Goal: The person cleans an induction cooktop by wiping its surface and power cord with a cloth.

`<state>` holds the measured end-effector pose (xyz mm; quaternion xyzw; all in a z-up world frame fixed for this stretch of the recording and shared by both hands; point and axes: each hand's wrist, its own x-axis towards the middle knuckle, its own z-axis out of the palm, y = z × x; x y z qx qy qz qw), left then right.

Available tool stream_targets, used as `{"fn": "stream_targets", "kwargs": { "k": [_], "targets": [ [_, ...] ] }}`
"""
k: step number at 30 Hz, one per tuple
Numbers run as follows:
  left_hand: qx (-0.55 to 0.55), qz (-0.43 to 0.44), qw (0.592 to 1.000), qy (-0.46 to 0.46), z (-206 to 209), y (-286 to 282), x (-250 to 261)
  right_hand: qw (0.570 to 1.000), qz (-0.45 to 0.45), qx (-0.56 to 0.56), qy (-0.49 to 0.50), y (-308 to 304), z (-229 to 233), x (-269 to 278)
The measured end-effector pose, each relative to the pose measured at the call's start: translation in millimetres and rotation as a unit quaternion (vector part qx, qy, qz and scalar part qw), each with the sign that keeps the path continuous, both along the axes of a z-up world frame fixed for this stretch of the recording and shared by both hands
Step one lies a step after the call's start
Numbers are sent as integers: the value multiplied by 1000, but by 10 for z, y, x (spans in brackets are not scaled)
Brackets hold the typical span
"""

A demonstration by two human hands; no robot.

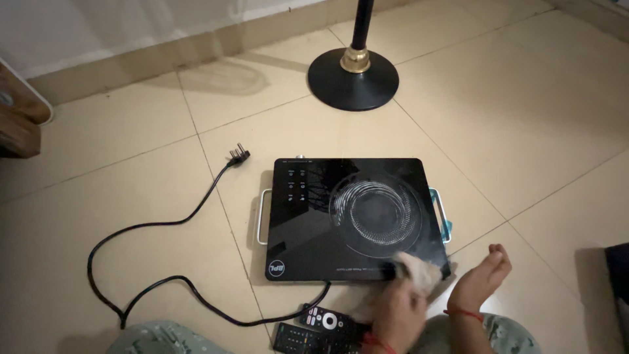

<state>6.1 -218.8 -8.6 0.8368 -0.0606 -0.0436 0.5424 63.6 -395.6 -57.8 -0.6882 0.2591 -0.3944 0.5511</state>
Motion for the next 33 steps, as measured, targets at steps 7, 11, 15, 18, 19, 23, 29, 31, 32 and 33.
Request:
{"fn": "stream_targets", "kwargs": {
  "k": [7,11,15,18,19,23,29,31,32,33],
  "targets": [
    [-54,364,918,151,494,1669,748,997,21,73,32,48,-92,62],
    [41,309,914,-261,790,2529,916,993,32,87,72,27,-273,157],
    [281,214,892,-280,475,2249,1164,991,58,72,99,56,-340,166],
    [333,96,937,-29,192,1739,1123,989,69,33,124,115,-256,90],
    [356,96,927,-69,147,1605,1040,989,74,27,124,131,-205,64],
    [413,-2,906,-93,208,1277,571,986,96,61,121,252,8,-5],
    [591,-180,785,-50,482,1304,403,975,132,-80,161,462,238,63],
    [597,-141,790,-27,538,1360,670,947,148,-220,178,541,245,69],
    [599,-122,791,-17,557,1360,764,926,154,-289,185,559,250,70],
    [614,-124,779,-30,555,1338,780,919,170,-298,194,586,249,62]
  ]
}}
